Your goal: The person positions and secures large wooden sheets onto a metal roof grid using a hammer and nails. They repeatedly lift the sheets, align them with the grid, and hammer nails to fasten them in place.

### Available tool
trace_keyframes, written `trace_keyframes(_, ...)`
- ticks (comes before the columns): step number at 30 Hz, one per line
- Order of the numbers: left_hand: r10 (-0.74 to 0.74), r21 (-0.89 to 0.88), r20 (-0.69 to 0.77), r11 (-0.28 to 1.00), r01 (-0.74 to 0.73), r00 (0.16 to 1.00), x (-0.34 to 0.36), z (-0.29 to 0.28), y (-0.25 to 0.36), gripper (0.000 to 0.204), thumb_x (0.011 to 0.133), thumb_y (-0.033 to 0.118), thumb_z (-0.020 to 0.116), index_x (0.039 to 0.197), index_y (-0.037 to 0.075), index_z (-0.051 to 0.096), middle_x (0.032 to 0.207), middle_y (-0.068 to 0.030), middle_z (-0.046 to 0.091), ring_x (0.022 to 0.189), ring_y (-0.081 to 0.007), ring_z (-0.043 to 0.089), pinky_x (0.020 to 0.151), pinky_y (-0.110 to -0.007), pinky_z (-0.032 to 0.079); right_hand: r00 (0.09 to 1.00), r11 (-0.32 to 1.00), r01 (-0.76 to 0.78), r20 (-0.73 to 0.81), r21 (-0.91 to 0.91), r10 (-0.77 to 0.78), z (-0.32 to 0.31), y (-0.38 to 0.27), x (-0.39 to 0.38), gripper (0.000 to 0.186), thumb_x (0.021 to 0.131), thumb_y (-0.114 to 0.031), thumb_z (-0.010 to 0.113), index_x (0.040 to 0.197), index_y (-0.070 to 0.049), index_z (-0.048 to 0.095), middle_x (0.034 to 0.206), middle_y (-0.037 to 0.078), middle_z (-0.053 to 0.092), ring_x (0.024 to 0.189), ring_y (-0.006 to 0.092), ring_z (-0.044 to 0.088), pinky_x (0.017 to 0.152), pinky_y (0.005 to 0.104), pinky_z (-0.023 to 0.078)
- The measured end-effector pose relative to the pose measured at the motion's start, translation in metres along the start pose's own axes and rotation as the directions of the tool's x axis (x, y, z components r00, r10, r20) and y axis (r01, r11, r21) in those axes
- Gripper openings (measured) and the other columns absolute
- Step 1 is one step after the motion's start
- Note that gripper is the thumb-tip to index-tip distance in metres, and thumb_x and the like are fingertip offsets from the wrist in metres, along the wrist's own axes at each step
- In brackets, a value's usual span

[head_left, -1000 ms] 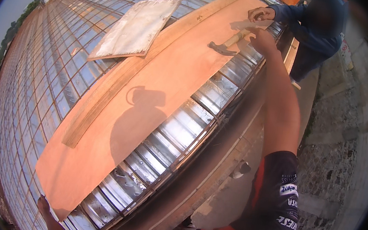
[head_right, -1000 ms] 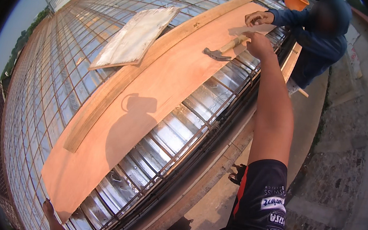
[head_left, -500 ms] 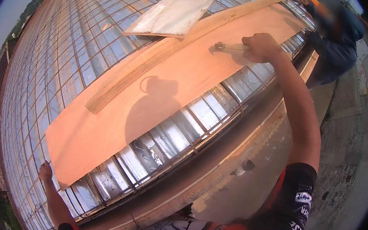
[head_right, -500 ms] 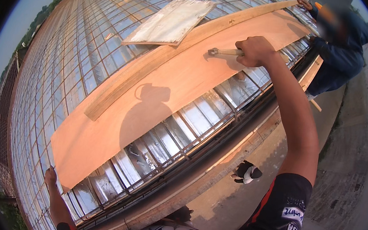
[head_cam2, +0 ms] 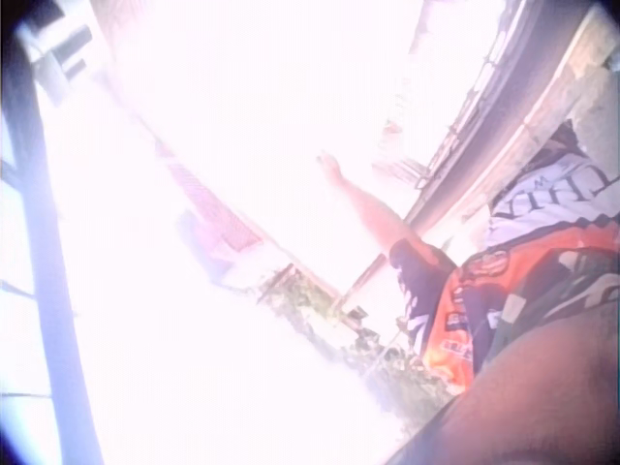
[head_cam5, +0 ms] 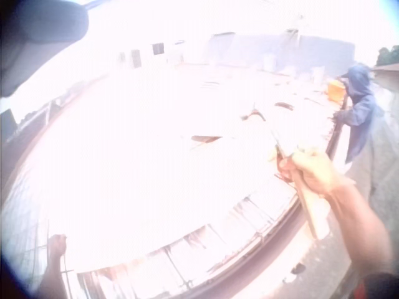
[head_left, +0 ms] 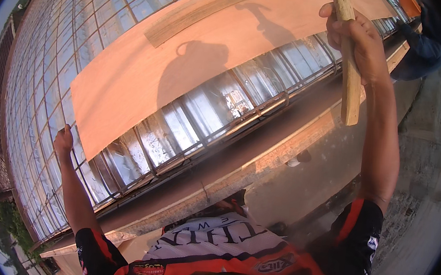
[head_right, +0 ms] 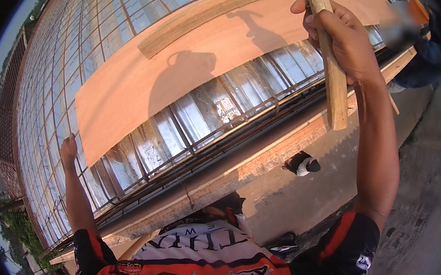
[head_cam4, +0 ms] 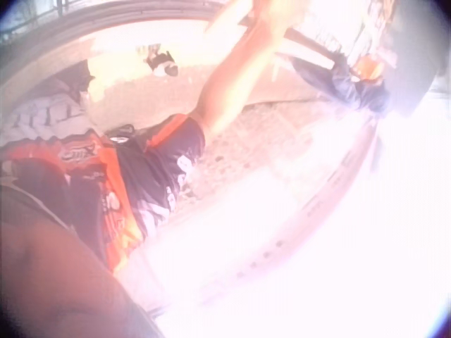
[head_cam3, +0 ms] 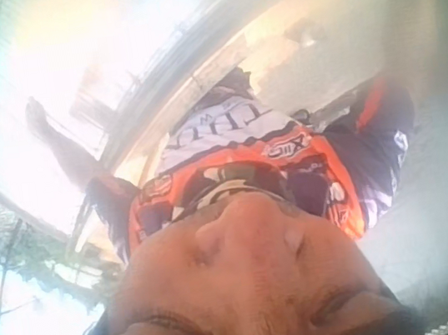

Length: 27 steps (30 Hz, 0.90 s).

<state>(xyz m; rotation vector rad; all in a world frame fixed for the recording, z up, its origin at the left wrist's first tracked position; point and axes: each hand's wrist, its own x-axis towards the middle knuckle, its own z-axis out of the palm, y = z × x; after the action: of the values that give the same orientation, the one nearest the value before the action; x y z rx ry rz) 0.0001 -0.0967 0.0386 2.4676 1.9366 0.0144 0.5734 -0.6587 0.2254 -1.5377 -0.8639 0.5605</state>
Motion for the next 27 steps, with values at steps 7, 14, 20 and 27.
trace_keyframes(7, 0.149, -0.075, 0.094, 0.987, -0.143, 0.984, 0.004, -0.013, 0.0, 0.075, 0.098, 0.065, 0.034, 0.108, 0.003, 0.075, 0.108, -0.03, 0.069, 0.109, -0.047, 0.063, 0.099, -0.05, 0.046, 0.969, 0.921, -0.155, 0.126, -0.357, 0.211, 0.202, -0.006, -0.025, 0.03, 0.089, -0.025, 0.057, 0.109, -0.003, 0.065, 0.079, 0.003, 0.066, 0.074, 0.0115, 0.056, 0.074, 0.0277, 0.043)
trace_keyframes(14, 0.303, -0.122, 0.029, 0.947, -0.298, 0.952, 0.009, -0.004, -0.03, 0.077, 0.098, 0.066, 0.031, 0.103, 0.005, 0.076, 0.103, -0.028, 0.071, 0.103, -0.0439, 0.068, 0.095, -0.051, 0.05, 0.977, 0.809, -0.108, 0.091, -0.578, 0.195, 0.396, 0.008, 0.009, 0.035, 0.085, -0.03, 0.064, 0.1, 0.002, 0.067, 0.086, 0.011, 0.069, 0.081, 0.0181, 0.067, 0.075, 0.0343, 0.051)
trace_keyframes(20, 0.421, -0.196, 0.011, 0.89, -0.411, 0.907, 0.001, -0.008, -0.038, 0.071, 0.098, 0.065, 0.037, 0.11, 0.001, 0.065, 0.097, -0.025, 0.072, 0.096, -0.042, 0.07, 0.088, -0.052, 0.052, 0.968, 0.965, -0.249, -0.032, -0.076, 0.247, 0.486, 0.017, 0.02, 0.024, 0.09, -0.014, 0.06, 0.104, 0.006, 0.064, 0.092, 0.013, 0.072, 0.083, 0.0171, 0.071, 0.076, 0.0308, 0.055)
trace_keyframes(27, 0.468, -0.312, 0.001, 0.84, -0.445, 0.884, 0.005, -0.014, -0.056, 0.067, 0.097, 0.062, 0.045, 0.117, -0.001, 0.051, 0.097, -0.0263, 0.072, 0.096, -0.0421, 0.07, 0.087, -0.051, 0.052, 0.904, 0.919, -0.347, -0.193, 0.188, 0.381, 0.532, 0.038, 0.027, 0.025, 0.091, -0.012, 0.06, 0.105, 0.009, 0.061, 0.088, 0.014, 0.068, 0.075, 0.0177, 0.068, 0.069, 0.032, 0.056)
